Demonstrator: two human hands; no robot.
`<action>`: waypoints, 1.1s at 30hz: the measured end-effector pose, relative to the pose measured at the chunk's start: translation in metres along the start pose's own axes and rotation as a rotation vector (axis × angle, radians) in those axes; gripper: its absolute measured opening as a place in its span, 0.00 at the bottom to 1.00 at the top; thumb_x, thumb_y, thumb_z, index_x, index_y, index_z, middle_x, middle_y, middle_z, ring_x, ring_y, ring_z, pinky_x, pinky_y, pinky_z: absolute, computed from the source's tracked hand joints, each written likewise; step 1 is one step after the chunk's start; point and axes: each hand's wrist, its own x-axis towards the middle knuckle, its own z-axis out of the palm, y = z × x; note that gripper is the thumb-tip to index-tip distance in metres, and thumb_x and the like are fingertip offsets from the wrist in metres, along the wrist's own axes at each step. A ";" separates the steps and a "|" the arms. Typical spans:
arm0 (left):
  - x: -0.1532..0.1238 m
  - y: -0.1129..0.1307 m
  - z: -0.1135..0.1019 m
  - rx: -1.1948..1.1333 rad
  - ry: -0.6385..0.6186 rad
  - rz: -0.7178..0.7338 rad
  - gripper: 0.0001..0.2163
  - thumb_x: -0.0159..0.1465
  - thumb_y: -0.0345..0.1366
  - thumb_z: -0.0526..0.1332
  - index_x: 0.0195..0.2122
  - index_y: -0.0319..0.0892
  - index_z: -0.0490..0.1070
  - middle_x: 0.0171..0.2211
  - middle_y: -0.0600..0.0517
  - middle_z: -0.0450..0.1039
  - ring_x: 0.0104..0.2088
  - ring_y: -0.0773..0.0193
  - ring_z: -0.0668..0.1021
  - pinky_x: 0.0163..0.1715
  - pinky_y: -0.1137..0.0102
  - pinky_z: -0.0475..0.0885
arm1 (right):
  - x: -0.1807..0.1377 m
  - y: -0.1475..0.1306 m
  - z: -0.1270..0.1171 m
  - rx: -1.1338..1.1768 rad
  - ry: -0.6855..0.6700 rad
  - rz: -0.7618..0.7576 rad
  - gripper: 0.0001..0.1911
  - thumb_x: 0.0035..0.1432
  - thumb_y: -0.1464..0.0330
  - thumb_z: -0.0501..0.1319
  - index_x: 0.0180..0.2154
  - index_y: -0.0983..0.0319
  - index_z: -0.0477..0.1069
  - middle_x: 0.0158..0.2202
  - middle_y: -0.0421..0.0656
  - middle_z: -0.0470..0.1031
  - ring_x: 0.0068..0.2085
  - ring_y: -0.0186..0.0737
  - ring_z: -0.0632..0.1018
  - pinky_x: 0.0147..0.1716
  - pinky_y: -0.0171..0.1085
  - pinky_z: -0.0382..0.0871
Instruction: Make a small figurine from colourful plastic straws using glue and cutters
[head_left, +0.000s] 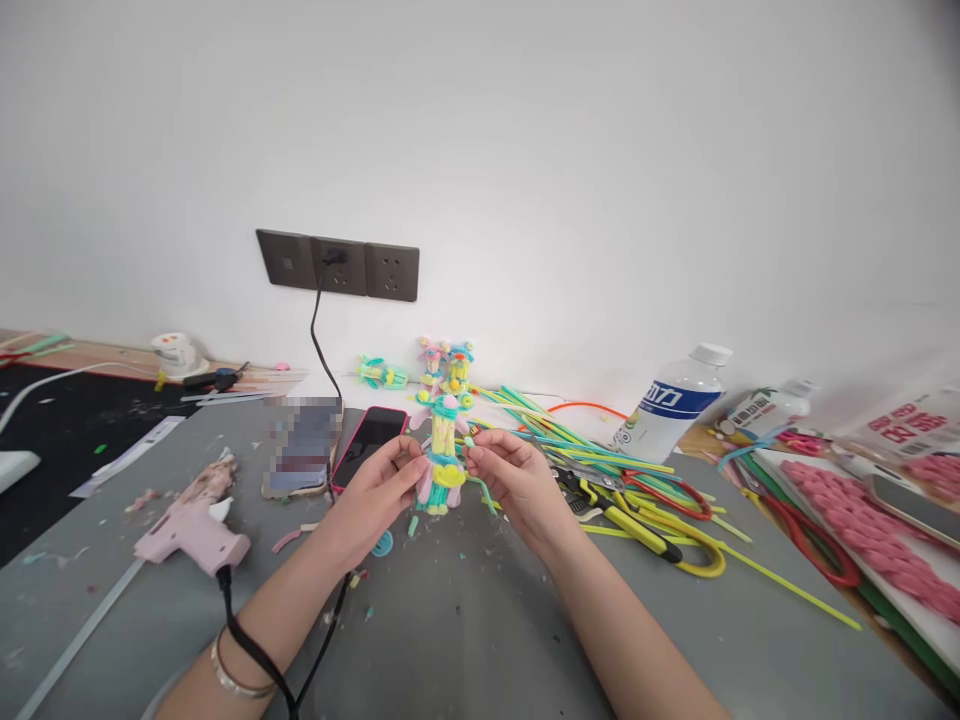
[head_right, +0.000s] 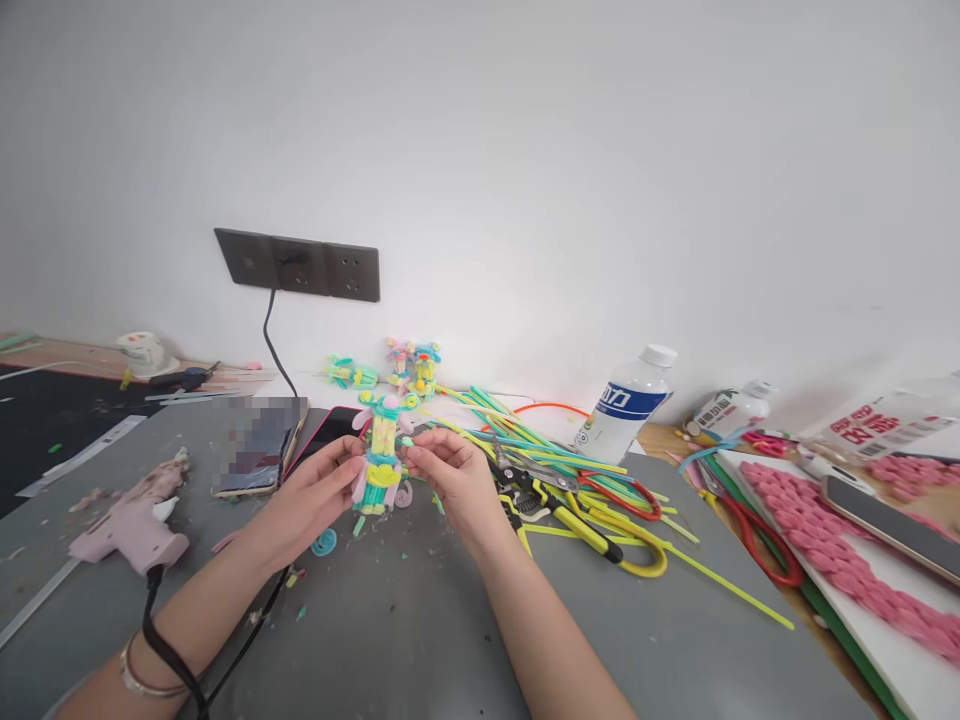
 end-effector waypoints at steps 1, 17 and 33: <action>0.000 0.000 0.000 0.006 -0.002 -0.005 0.20 0.56 0.50 0.70 0.32 0.42 0.64 0.25 0.59 0.61 0.28 0.71 0.63 0.31 0.75 0.63 | -0.001 0.000 0.001 -0.007 -0.009 -0.010 0.15 0.36 0.63 0.79 0.26 0.60 0.79 0.25 0.38 0.79 0.27 0.30 0.75 0.31 0.31 0.72; -0.002 0.003 0.002 0.030 -0.016 0.019 0.18 0.57 0.48 0.70 0.33 0.42 0.66 0.26 0.58 0.64 0.27 0.70 0.66 0.30 0.73 0.63 | -0.004 0.002 0.002 -0.088 -0.008 -0.025 0.18 0.40 0.56 0.76 0.25 0.61 0.75 0.22 0.36 0.68 0.25 0.30 0.66 0.25 0.31 0.61; -0.003 0.002 0.003 0.052 -0.057 0.030 0.17 0.58 0.47 0.69 0.32 0.42 0.65 0.26 0.58 0.63 0.27 0.70 0.66 0.30 0.72 0.64 | -0.010 0.003 0.007 -0.114 -0.016 -0.016 0.19 0.44 0.55 0.74 0.26 0.61 0.72 0.20 0.33 0.57 0.23 0.29 0.55 0.23 0.33 0.46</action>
